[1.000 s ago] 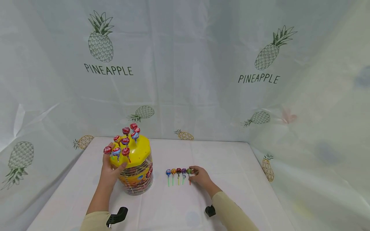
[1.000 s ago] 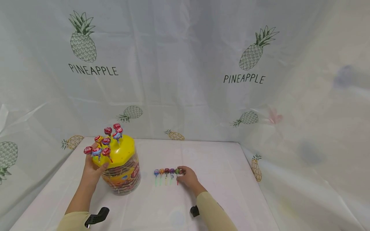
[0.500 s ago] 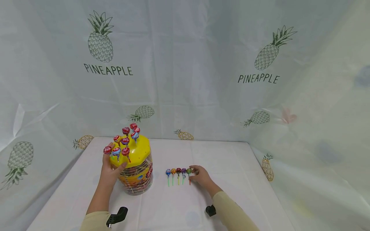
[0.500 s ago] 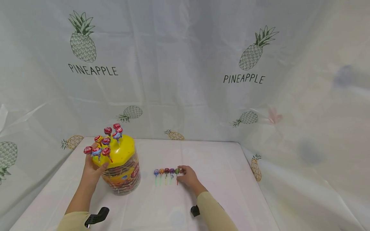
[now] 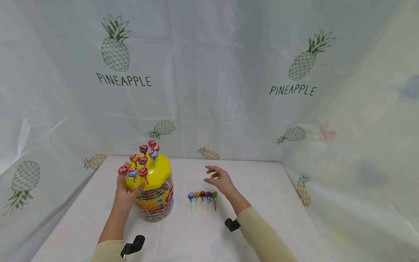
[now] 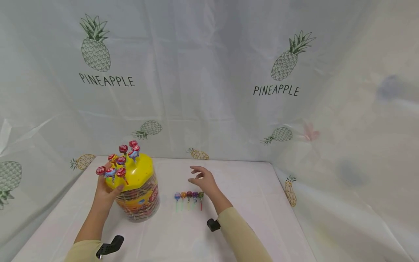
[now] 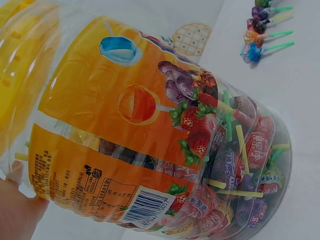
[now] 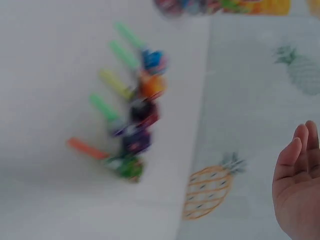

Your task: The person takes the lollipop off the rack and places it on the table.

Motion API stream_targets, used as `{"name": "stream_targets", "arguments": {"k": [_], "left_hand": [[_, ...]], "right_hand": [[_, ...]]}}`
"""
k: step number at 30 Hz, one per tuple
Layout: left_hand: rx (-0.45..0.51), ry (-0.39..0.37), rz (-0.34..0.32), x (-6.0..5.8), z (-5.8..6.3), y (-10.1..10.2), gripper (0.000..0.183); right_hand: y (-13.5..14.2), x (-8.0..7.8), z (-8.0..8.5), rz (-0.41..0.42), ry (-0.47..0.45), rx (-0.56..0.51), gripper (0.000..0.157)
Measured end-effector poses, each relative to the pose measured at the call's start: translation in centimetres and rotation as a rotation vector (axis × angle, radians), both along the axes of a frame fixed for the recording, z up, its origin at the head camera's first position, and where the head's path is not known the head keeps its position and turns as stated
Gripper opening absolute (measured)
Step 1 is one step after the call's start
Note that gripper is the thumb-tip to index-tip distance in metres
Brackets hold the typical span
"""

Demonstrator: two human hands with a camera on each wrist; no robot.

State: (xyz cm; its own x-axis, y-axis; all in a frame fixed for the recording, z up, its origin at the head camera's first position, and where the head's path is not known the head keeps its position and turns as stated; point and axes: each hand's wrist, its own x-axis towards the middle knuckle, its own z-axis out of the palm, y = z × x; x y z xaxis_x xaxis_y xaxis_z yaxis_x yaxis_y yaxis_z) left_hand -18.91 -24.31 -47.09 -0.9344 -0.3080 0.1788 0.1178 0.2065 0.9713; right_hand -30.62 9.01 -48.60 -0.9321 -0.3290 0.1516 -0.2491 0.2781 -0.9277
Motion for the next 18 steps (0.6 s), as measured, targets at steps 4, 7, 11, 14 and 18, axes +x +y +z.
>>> {"name": "stream_targets", "arguments": {"k": [4,7,11,14,18], "left_hand": [[-0.006,0.002,0.002,-0.1,-0.1,0.0,0.092],[0.008,0.0,0.0,-0.1,-0.1,-0.1,0.092],[0.034,0.0,-0.007,-0.1,-0.1,0.0,0.094],[0.045,0.009,-0.017,-0.1,0.0,0.0,0.094],[0.052,-0.007,-0.019,0.0,0.1,-0.1,0.094]], "right_hand": [[-1.9,1.7,4.0,0.094,0.02,-0.074,0.048],[-3.3,2.6,6.1,0.145,0.038,-0.107,0.048],[-5.3,3.4,7.6,0.183,0.051,-0.137,0.047],[-6.6,4.0,8.6,0.208,0.065,-0.14,0.046],[-8.4,4.8,9.9,0.249,0.096,-0.138,0.045]]}}
